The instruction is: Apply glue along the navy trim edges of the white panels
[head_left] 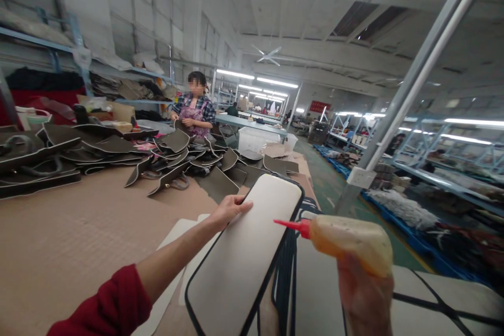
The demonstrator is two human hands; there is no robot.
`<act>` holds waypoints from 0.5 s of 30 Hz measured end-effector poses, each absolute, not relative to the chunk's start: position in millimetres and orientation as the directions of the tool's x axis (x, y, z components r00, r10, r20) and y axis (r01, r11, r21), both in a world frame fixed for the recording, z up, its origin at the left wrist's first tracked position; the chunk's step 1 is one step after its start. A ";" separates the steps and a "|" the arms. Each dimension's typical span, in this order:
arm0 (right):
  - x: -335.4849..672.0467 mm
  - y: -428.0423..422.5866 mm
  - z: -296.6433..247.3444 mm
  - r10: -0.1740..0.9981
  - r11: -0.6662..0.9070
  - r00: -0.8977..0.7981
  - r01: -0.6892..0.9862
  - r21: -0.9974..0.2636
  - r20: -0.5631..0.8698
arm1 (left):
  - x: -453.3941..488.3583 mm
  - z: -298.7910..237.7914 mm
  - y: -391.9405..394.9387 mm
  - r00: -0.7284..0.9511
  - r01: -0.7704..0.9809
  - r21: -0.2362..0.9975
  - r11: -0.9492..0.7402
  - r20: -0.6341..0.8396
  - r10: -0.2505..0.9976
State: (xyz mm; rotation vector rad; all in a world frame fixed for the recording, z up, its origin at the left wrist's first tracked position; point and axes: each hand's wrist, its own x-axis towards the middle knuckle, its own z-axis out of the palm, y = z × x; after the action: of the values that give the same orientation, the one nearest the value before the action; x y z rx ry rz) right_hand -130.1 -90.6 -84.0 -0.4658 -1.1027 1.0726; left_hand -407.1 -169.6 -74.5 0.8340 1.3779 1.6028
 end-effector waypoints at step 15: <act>-139.4 -128.1 -143.7 0.930 0.288 -0.094 -0.417 -0.862 0.356 | -414.8 -70.7 -168.6 -0.307 -0.237 0.971 -0.016 -0.059 0.950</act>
State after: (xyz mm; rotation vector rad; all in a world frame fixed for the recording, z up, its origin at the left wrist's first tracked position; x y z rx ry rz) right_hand -139.4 -128.1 -143.7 -0.5826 -1.1600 1.2400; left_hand -414.8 -168.6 -70.7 0.8463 1.2581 1.5228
